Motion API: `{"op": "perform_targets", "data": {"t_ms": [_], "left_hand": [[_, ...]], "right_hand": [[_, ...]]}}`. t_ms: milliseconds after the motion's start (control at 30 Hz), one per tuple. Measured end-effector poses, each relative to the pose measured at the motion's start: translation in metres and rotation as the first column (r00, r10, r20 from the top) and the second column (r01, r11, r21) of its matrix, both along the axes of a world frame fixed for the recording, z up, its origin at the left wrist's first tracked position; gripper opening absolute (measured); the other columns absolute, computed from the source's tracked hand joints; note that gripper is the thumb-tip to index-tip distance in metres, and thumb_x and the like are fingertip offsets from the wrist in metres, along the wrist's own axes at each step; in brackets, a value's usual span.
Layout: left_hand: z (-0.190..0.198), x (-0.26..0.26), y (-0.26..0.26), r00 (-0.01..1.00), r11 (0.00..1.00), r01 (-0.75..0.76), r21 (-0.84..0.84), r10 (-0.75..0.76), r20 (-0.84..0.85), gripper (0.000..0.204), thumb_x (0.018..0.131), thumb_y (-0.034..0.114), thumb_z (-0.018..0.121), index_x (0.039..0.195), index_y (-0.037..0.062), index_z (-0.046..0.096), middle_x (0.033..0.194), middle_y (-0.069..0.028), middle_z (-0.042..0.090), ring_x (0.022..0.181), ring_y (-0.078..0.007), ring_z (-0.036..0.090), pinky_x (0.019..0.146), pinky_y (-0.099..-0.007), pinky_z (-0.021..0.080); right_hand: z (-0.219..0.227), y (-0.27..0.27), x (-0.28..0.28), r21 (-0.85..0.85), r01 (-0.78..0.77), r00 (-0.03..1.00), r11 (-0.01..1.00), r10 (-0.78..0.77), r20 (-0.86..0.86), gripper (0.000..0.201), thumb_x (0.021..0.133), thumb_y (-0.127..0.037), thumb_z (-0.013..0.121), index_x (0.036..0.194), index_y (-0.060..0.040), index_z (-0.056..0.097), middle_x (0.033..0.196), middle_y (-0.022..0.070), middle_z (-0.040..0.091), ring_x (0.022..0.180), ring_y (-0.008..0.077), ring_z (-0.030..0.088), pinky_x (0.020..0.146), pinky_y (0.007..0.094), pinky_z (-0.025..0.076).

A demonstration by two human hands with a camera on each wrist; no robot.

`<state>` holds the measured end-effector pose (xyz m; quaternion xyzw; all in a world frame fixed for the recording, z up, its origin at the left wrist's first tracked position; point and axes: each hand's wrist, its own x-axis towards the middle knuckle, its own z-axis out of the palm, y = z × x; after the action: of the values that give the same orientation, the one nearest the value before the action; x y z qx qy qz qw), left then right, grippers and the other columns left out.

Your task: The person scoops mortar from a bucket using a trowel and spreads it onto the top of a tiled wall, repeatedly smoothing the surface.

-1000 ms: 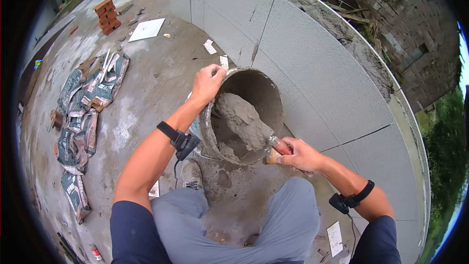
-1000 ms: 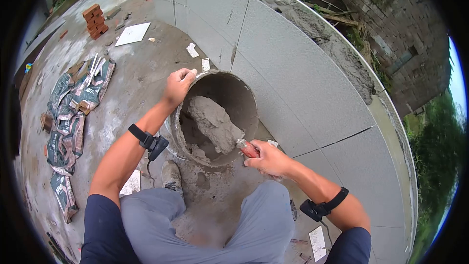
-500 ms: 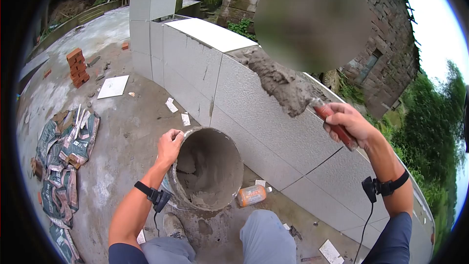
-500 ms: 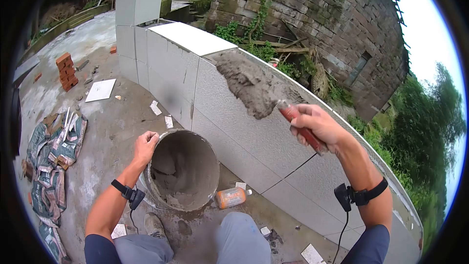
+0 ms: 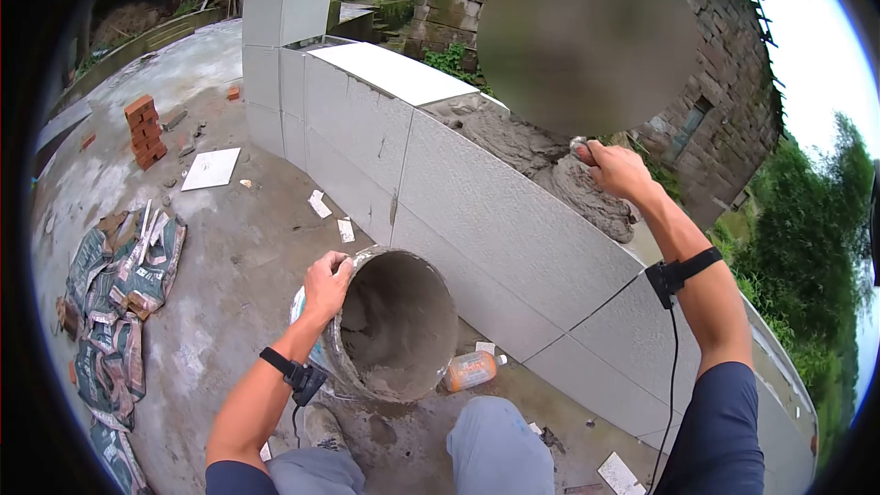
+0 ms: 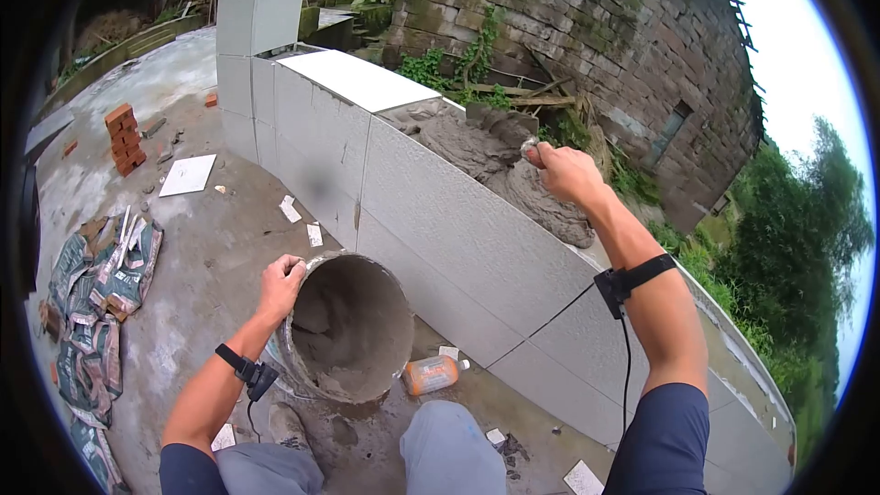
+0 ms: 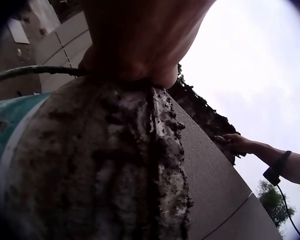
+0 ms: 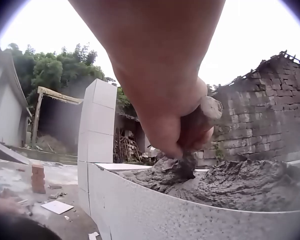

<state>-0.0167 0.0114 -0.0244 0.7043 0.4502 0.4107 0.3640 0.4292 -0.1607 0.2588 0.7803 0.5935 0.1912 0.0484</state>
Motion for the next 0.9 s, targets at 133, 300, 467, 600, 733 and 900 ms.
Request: {"op": "perform_targets", "data": {"t_ms": [133,300,467,600,733,900], "left_hand": [[-0.002,0.0,0.007,1.0,1.0,-0.011,-0.009,0.011,0.016,0.031,0.09,0.026,0.064,0.102,-0.0021,0.071,0.09,-0.0178,0.074,0.084,-0.0241,0.072,0.078,-0.0362,0.053],[-0.004,-0.009,0.009,1.0,1.0,0.013,0.01,-0.013,-0.019,0.036,0.093,0.033,0.06,0.102,-0.0001,0.07,0.088,-0.016,0.072,0.083,-0.0246,0.068,0.077,-0.0375,0.05],[-0.009,-0.012,0.012,0.998,0.998,0.033,-0.05,-0.035,-0.049,0.037,0.092,0.036,0.061,0.103,0.0016,0.069,0.089,-0.0127,0.071,0.084,-0.0211,0.066,0.078,-0.0359,0.05],[0.004,-0.005,-0.001,0.996,0.992,0.084,-0.097,-0.088,-0.034,0.042,0.091,0.04,0.065,0.105,0.0004,0.067,0.091,-0.0098,0.07,0.085,-0.0196,0.065,0.079,-0.0353,0.05],[0.009,-0.001,-0.012,0.992,0.989,0.108,-0.099,-0.115,-0.061,0.054,0.085,0.045,0.073,0.111,-0.0006,0.064,0.097,-0.0136,0.071,0.09,-0.0221,0.066,0.083,-0.0351,0.05],[0.011,0.003,-0.018,0.991,0.992,0.113,-0.058,-0.117,-0.062,0.057,0.082,0.043,0.076,0.113,-0.0019,0.063,0.103,-0.0182,0.071,0.096,-0.0271,0.067,0.088,-0.0371,0.05]], "right_hand": [[0.049,-0.072,-0.043,0.152,-0.026,0.998,0.988,0.034,-0.049,0.03,0.089,-0.018,0.055,0.115,-0.004,0.049,0.094,0.0273,0.065,0.093,0.0456,0.063,0.083,0.0549,0.046],[0.017,-0.119,-0.106,0.105,-0.129,0.931,0.986,0.157,-0.331,0.044,0.086,-0.013,0.063,0.127,-0.0036,0.051,0.085,0.0224,0.058,0.077,0.0383,0.059,0.075,0.0447,0.046],[-0.111,-0.102,-0.167,-0.274,-0.361,0.882,0.892,0.231,-0.41,0.033,0.088,-0.016,0.065,0.117,-0.0068,0.052,0.092,0.018,0.068,0.085,0.0403,0.066,0.072,0.0485,0.052],[-0.207,-0.066,-0.199,-0.406,-0.456,0.87,0.792,0.302,-0.389,0.026,0.101,-0.03,0.051,0.108,-0.0051,0.053,0.077,0.0178,0.067,0.071,0.0403,0.066,0.064,0.0499,0.052],[-0.244,-0.026,-0.217,-0.603,-0.353,0.934,0.716,0.233,-0.27,0.022,0.098,-0.023,0.052,0.109,-0.0054,0.06,0.082,0.017,0.07,0.075,0.0366,0.069,0.067,0.0486,0.054],[-0.288,-0.001,-0.227,-0.678,-0.481,0.877,0.556,0.294,-0.381,0.024,0.091,-0.015,0.058,0.111,-0.009,0.069,0.094,0.0135,0.074,0.089,0.0336,0.071,0.076,0.0449,0.057]]}}
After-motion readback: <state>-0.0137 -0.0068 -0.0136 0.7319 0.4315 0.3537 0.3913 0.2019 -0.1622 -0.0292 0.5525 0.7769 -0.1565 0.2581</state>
